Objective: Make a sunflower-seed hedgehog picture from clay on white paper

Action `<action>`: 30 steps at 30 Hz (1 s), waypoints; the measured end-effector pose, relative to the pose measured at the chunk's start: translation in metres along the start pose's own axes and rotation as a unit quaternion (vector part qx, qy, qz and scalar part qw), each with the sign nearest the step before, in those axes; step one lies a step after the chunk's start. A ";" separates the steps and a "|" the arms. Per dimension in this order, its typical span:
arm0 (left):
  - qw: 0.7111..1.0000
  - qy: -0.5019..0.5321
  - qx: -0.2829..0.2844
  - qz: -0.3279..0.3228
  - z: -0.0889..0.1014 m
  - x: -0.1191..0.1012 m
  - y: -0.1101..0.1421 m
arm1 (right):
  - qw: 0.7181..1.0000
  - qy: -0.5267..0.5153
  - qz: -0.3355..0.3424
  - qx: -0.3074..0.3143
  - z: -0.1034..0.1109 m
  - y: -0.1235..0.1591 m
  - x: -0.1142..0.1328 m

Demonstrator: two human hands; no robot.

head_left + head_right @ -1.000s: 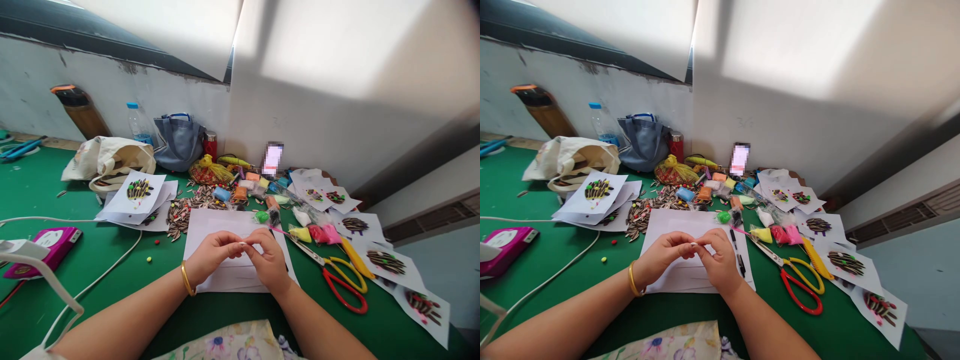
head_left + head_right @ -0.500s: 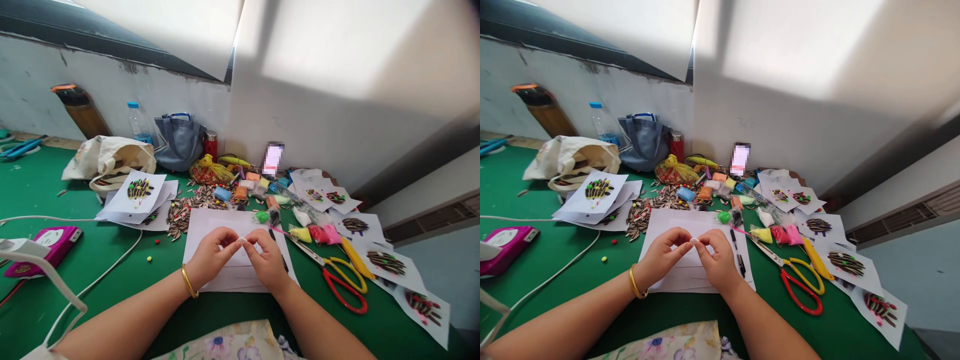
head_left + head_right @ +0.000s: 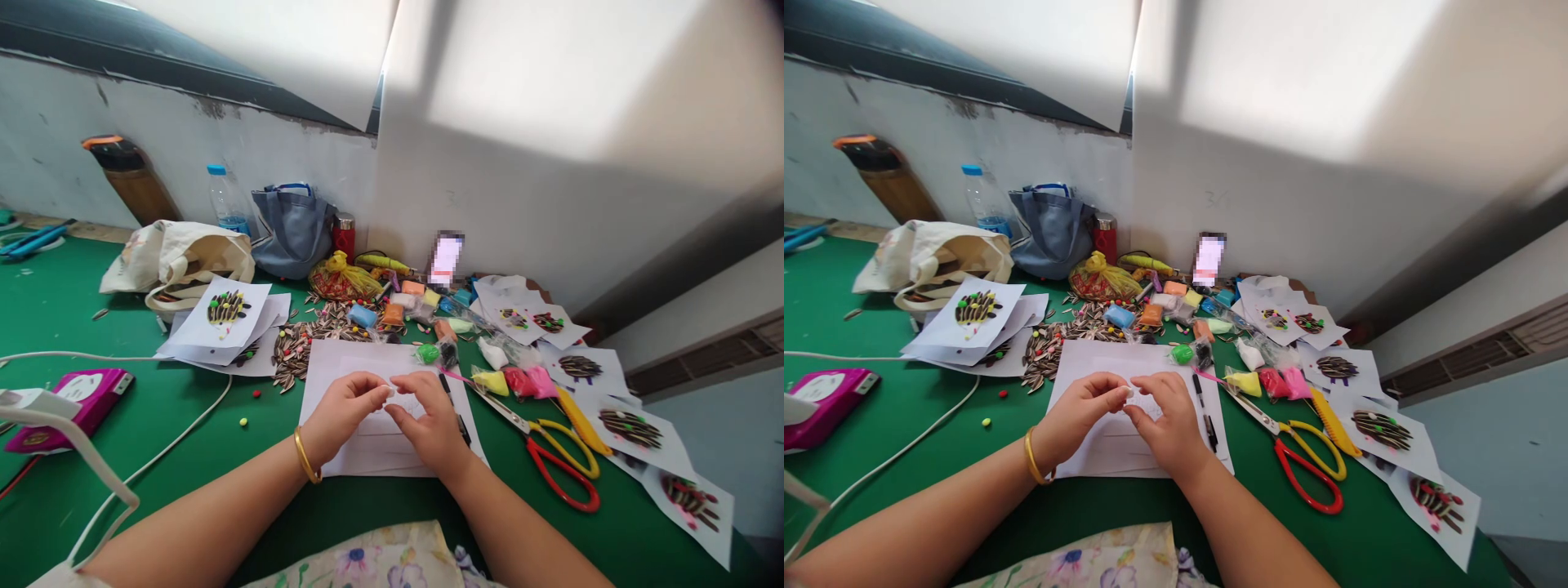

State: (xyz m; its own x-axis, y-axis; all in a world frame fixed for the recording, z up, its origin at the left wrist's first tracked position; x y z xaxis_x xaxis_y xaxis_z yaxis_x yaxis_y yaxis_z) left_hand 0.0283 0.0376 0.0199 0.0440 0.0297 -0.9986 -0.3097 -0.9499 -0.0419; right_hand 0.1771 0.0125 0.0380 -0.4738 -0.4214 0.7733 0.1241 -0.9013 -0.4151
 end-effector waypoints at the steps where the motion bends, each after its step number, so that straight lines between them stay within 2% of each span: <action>1: 1.000 0.024 0.009 0.017 -0.002 0.001 0.001 | 1.000 0.008 0.008 0.001 0.000 0.000 0.001; 6: 0.996 0.063 0.038 0.048 -0.006 0.001 0.003 | 1.000 0.009 0.020 -0.007 0.001 0.001 0.002; 20: 0.991 0.026 0.068 0.109 -0.006 0.007 0.004 | 1.000 0.017 0.021 0.013 -0.003 0.000 -0.001; 30: 0.991 0.028 0.079 0.109 -0.007 0.012 0.004 | 0.999 -0.009 0.012 0.039 -0.007 -0.001 0.000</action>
State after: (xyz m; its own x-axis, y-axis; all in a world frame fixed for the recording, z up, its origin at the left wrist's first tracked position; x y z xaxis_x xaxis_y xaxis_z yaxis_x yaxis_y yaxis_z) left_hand 0.0340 0.0322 0.0084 0.0113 -0.1914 -0.9814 -0.4621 -0.8714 0.1646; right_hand 0.1714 0.0137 0.0351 -0.4542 -0.4435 0.7727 0.2032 -0.8960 -0.3949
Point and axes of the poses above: each hand's wrist, its own y-axis away from the middle knuckle, its own z-axis out of the back of the hand, x = y × z, the point moved 5 cm from there along -y, towards the middle knuckle, and after that the axes turned 7 degrees about -z, right-handed, at the moved point
